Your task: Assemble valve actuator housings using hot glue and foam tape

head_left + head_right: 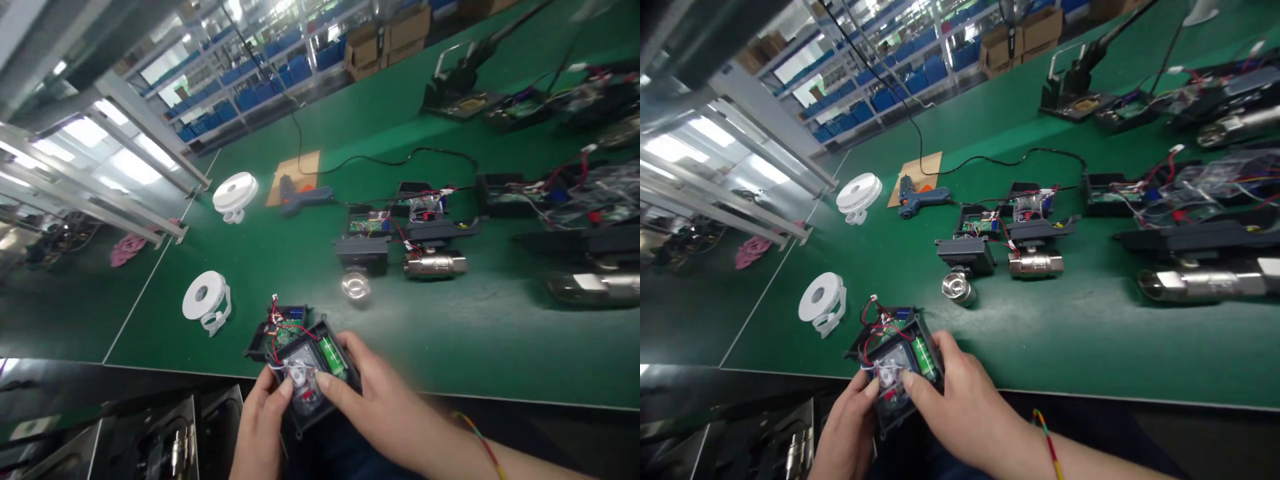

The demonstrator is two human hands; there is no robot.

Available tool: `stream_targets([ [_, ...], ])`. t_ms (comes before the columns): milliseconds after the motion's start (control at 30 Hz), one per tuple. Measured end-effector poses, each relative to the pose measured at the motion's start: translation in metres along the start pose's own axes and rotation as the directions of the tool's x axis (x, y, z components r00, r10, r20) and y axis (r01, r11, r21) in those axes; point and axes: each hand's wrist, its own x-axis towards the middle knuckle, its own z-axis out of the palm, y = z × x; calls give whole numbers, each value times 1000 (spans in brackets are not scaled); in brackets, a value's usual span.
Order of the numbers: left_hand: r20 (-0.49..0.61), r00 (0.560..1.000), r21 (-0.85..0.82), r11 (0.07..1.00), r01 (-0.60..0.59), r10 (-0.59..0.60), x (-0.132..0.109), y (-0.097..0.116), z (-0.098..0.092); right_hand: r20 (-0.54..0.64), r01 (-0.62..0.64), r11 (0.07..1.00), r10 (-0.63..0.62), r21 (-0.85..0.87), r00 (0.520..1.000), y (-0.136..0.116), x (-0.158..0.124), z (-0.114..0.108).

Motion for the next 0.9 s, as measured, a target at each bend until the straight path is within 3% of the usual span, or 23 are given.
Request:
stream_targets([
  [67,-50,998,3,1000,24,-24,-1,-2,3,13,26,999,-26,35,1000,3,-4,2],
  [167,-112,992,119,992,-35,48,0,-5,4,30,43,997,-45,65,999,6,-12,3],
  [333,-39,993,264,959,-100,114,3,-5,1,24,42,994,-45,101,999,8,-14,5],
  [600,-116,987,326,943,-67,110,0,1,1,31,17,997,-19,72,999,9,-11,3],
  [900,-69,994,286,956,-60,83,0,-5,1,8,54,998,-54,-10,999,10,-12,-1],
])
